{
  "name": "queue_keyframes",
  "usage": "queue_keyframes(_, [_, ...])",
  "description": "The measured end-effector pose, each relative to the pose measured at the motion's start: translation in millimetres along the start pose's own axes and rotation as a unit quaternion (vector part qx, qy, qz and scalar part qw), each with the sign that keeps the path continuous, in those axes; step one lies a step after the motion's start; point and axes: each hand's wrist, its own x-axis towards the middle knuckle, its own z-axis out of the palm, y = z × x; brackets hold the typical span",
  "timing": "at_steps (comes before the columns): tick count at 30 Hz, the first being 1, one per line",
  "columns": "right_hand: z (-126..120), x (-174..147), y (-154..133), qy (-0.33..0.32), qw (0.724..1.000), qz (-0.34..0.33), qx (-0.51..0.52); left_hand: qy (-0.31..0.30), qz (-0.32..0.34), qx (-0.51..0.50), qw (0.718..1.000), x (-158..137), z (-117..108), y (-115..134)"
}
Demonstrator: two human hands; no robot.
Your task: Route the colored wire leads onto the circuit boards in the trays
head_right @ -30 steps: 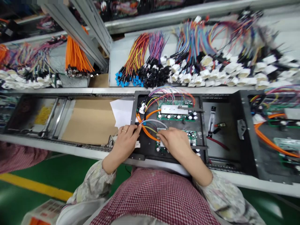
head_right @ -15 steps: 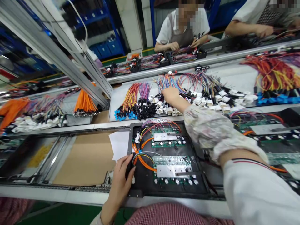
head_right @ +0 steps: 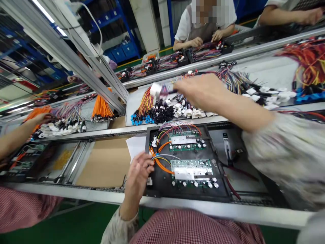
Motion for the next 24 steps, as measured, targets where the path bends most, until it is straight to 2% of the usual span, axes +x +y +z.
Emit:
queue_keyframes(2, [-8.3,-55.1,-28.1,-0.056,0.993,-0.093,0.035,-0.086,-0.087,-0.127,0.984,1.7,20.3,3.7])
queue_keyframes(3, [-6.7,-83.5,-40.8,-0.063,0.985,-0.136,0.089,-0.122,-0.122,-0.155,0.973,0.8,28.9,3.3])
queue_keyframes(4, [-2.0,-111.0,-51.7,-0.052,0.977,-0.151,0.144,-0.146,-0.157,-0.164,0.963,-1.3,35.9,1.5])
queue_keyframes(7, [20.1,-178.9,-70.2,0.005,0.970,-0.083,0.227,-0.153,-0.237,-0.141,0.949,-11.4,44.1,-7.6])
queue_keyframes(9, [32.1,-207.8,-74.9,0.008,0.958,-0.017,0.288,-0.150,-0.257,-0.138,0.945,-17.7,40.6,-12.1])
queue_keyframes(10, [35.9,-217.3,-77.3,0.001,0.942,0.021,0.334,-0.153,-0.258,-0.142,0.943,-20.1,37.8,-13.3])
queue_keyframes(12, [40.3,-227.4,-84.8,-0.019,0.890,0.106,0.444,-0.162,-0.252,-0.146,0.943,-22.9,33.5,-14.4])
queue_keyframes(14, [43.1,-228.3,-96.9,-0.063,0.818,0.173,0.545,-0.182,-0.241,-0.124,0.945,-23.2,33.7,-15.9])
queue_keyframes(17, [50.4,-219.5,-116.1,-0.150,0.723,0.179,0.650,-0.254,-0.190,-0.012,0.948,-19.1,40.5,-19.9])
queue_keyframes(19, [57.4,-211.9,-122.4,-0.186,0.683,0.177,0.683,-0.245,-0.131,0.098,0.956,-13.8,43.8,-22.4])
queue_keyframes(21, [63.6,-205.6,-121.7,-0.205,0.675,0.192,0.682,-0.195,-0.110,0.164,0.961,-8.1,43.3,-24.0])
queue_keyframes(22, [65.9,-203.0,-119.7,-0.212,0.684,0.194,0.671,-0.174,-0.120,0.168,0.963,-5.7,41.9,-24.6])
queue_keyframes(24, [68.0,-198.8,-115.3,-0.217,0.725,0.175,0.630,-0.151,-0.146,0.147,0.967,-2.0,38.4,-25.5])
